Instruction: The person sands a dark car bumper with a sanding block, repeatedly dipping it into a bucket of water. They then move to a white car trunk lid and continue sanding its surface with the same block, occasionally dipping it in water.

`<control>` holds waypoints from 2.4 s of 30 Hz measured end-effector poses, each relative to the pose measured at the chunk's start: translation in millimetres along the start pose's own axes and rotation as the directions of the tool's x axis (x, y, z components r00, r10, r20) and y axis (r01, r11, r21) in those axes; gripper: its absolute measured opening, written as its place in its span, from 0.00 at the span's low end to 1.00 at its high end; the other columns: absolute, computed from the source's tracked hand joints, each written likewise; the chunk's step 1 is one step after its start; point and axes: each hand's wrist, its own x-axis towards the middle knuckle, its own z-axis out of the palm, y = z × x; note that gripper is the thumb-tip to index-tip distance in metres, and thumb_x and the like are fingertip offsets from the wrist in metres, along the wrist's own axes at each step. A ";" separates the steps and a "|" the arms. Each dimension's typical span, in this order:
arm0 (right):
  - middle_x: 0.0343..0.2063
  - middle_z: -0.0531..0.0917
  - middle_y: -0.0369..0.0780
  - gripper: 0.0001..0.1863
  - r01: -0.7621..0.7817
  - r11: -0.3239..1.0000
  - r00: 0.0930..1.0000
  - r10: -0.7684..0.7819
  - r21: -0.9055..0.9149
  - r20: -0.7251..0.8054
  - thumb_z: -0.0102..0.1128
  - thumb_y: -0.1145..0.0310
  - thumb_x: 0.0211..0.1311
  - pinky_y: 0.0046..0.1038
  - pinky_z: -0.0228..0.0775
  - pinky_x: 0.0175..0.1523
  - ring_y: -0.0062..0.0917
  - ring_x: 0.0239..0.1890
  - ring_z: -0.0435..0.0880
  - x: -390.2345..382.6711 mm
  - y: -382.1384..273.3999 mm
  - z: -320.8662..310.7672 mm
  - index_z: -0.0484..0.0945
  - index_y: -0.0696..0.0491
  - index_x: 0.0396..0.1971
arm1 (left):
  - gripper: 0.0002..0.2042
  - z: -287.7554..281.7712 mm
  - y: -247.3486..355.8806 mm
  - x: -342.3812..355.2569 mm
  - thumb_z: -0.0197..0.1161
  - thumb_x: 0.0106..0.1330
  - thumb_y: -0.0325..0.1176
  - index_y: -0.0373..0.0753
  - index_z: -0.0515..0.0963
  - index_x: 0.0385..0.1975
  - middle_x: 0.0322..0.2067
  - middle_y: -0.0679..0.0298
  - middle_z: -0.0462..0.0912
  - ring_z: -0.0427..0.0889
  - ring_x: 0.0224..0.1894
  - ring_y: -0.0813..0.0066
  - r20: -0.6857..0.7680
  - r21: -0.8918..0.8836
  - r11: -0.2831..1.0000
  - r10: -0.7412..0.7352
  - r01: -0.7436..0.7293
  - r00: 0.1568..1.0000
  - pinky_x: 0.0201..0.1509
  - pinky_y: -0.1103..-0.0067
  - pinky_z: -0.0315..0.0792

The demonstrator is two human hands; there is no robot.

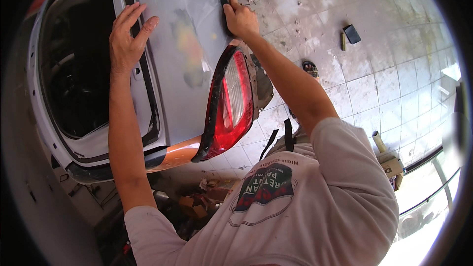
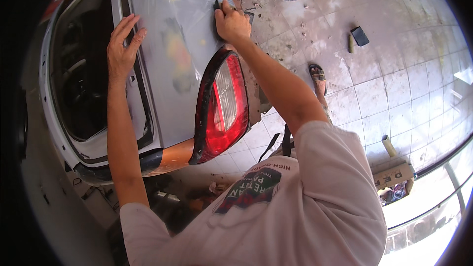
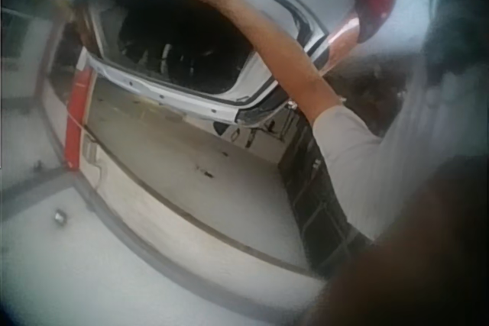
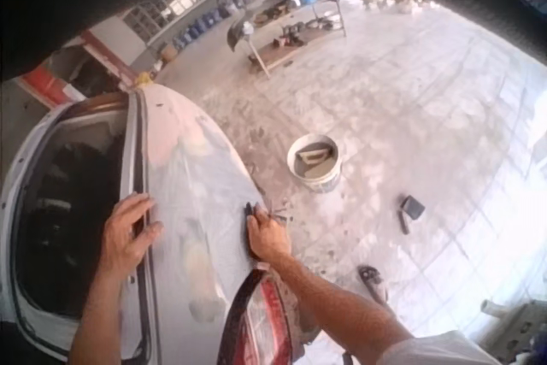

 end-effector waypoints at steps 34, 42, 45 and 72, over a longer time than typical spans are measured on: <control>0.61 0.79 0.59 0.33 0.630 0.776 0.775 -0.627 0.022 -0.084 0.64 0.52 0.74 0.48 0.75 0.52 0.52 0.43 0.80 32.1 -66.9 -5.4 0.75 0.52 0.73 | 0.30 -14.6 18.0 0.1 0.79 0.62 0.46 0.39 0.85 0.63 0.68 0.57 0.82 0.69 0.78 0.52 0.070 -0.174 0.966 -0.182 0.191 0.981 0.80 0.58 0.65; 0.51 0.82 0.62 0.27 0.455 0.888 0.887 -0.445 0.065 -0.125 0.57 0.54 0.78 0.52 0.73 0.58 0.59 0.51 0.79 129.1 -99.7 35.3 0.80 0.54 0.67 | 0.30 -13.9 17.4 0.1 0.78 0.63 0.49 0.39 0.86 0.62 0.68 0.56 0.82 0.69 0.78 0.53 0.066 -0.164 0.962 -0.210 0.219 0.975 0.80 0.56 0.64; 0.56 0.79 0.64 0.27 0.512 0.852 0.859 -0.506 0.112 -0.080 0.59 0.57 0.78 0.51 0.72 0.62 0.59 0.55 0.78 51.2 -81.8 6.2 0.78 0.54 0.70 | 0.30 -13.9 17.1 -2.3 0.78 0.64 0.50 0.39 0.86 0.62 0.68 0.56 0.82 0.69 0.78 0.53 0.064 -0.221 0.943 -0.240 0.248 0.969 0.80 0.56 0.65; 0.58 0.81 0.63 0.29 0.488 0.872 0.865 -0.482 0.017 -0.138 0.58 0.52 0.78 0.52 0.71 0.65 0.61 0.59 0.79 68.4 -69.2 22.7 0.77 0.48 0.73 | 0.30 -11.0 12.3 -5.1 0.78 0.65 0.49 0.39 0.85 0.63 0.67 0.55 0.83 0.70 0.78 0.53 0.018 -0.276 0.939 -0.209 0.206 0.978 0.80 0.58 0.64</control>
